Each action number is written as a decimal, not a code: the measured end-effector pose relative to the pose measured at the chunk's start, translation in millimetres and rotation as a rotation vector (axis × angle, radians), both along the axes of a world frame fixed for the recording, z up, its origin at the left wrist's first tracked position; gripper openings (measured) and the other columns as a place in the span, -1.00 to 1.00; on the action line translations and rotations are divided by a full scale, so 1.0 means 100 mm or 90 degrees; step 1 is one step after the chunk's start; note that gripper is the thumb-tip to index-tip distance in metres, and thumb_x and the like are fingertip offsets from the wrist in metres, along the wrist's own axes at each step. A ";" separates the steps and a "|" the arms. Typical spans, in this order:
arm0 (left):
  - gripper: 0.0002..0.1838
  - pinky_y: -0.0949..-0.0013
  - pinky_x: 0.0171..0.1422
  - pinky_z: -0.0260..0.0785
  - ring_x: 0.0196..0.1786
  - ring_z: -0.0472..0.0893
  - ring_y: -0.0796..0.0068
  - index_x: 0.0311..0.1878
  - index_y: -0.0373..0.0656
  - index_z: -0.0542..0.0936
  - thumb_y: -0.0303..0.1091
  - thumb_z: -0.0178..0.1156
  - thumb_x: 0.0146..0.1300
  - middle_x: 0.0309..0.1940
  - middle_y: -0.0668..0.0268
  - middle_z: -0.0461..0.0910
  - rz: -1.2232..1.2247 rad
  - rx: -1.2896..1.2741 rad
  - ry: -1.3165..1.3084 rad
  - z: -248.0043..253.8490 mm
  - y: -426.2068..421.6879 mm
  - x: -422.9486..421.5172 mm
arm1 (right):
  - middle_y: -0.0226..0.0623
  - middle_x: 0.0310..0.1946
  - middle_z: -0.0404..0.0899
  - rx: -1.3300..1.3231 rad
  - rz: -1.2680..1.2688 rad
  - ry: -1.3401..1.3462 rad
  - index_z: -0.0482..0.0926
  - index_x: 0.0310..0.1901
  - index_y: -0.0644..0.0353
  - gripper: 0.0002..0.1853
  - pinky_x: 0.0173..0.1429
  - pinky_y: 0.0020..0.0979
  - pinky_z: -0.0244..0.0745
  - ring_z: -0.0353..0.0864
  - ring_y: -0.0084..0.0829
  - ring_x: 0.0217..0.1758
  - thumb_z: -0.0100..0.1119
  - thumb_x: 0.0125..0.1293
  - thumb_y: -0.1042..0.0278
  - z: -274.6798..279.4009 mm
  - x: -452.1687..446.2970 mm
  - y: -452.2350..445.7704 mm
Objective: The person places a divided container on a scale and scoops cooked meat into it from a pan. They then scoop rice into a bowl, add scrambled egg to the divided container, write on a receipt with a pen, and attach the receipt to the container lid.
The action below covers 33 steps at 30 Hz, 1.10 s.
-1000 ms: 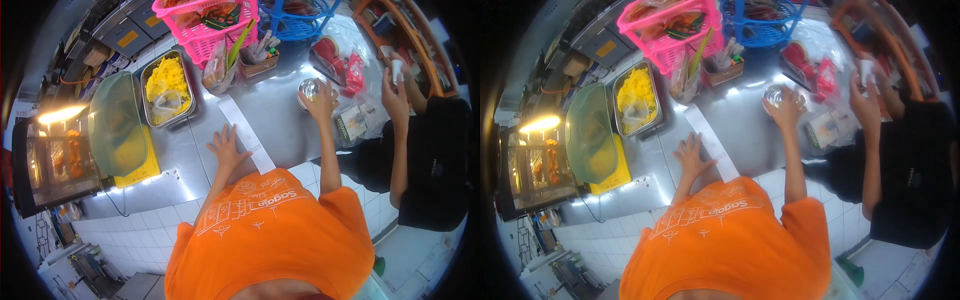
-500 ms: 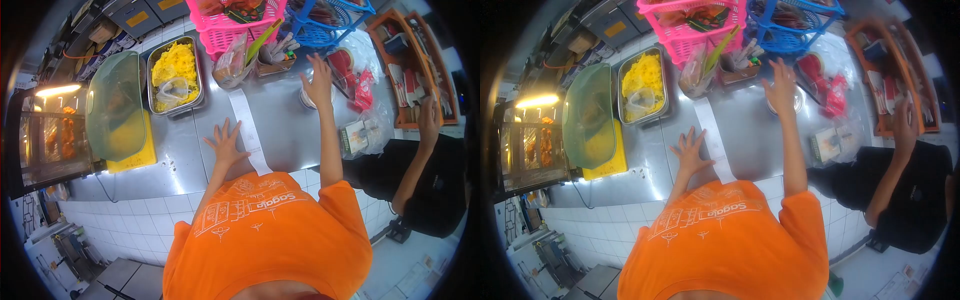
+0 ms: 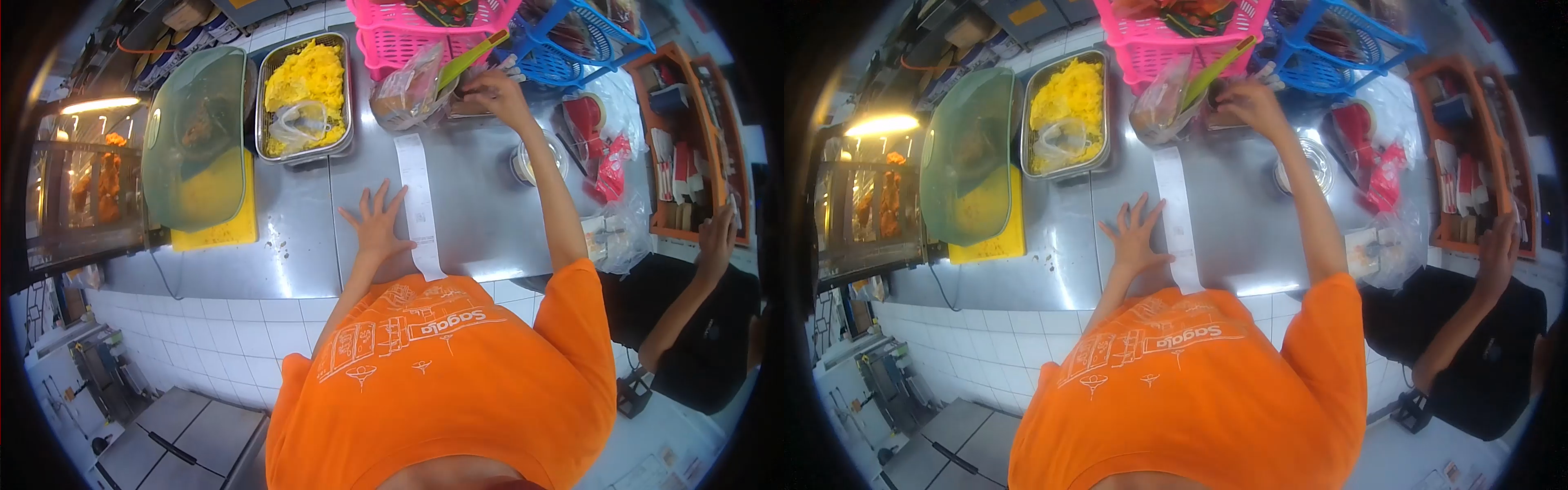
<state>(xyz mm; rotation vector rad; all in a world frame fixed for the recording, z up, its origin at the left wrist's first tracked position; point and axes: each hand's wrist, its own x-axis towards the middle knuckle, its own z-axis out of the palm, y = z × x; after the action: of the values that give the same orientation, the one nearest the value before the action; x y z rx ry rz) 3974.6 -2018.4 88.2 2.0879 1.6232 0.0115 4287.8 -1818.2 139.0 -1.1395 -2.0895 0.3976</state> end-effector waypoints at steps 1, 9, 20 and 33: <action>0.32 -0.67 0.35 -0.53 0.54 -0.10 -0.05 0.51 0.43 0.09 0.07 0.61 -0.46 0.55 0.47 -0.08 0.008 -0.001 -0.006 -0.02 0.01 0.00 | -0.36 -0.15 0.66 0.055 -0.017 0.022 0.72 -0.22 0.13 -0.82 -0.01 -0.35 0.45 0.58 -0.40 -0.10 0.39 0.10 0.46 0.00 -0.01 -0.01; 0.41 -0.68 0.33 -0.58 0.50 -0.09 -0.07 0.53 0.36 0.01 0.06 0.63 -0.51 0.52 0.42 -0.07 0.020 -0.034 0.006 0.05 0.10 0.04 | -0.26 0.08 0.57 -0.068 -0.044 0.464 0.68 -0.13 0.14 -0.85 0.07 -0.56 0.42 0.51 -0.53 0.09 0.29 0.27 0.50 0.67 -0.19 -0.43; 0.39 -0.71 0.31 -0.60 0.55 -0.40 -0.28 0.50 0.45 0.02 0.00 0.64 -0.52 0.58 0.25 -0.30 -0.034 -0.111 0.003 0.02 0.10 0.02 | -0.50 -0.52 0.22 -0.330 -0.231 0.772 0.47 0.01 0.07 -0.85 -0.38 -0.55 0.13 0.15 -0.64 -0.56 -0.06 0.52 0.31 0.48 -0.69 -1.76; 0.50 -0.78 0.23 -0.59 0.56 -0.49 -0.27 0.52 0.47 -0.03 -0.12 0.68 -0.64 0.60 0.32 -0.38 -0.015 -0.136 -0.033 -0.02 0.17 0.04 | -0.17 -0.30 0.57 -0.471 -0.385 0.799 0.49 -0.25 0.33 -0.74 -0.28 -0.44 0.53 0.57 -0.46 -0.38 0.01 0.46 0.27 -0.66 -1.50 -2.03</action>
<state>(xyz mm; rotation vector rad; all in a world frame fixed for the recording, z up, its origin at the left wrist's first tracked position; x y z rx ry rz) 3978.4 -2001.5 86.0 1.9282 1.4996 -0.1109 4137.5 -2020.8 72.8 -1.3031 -0.4581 1.2261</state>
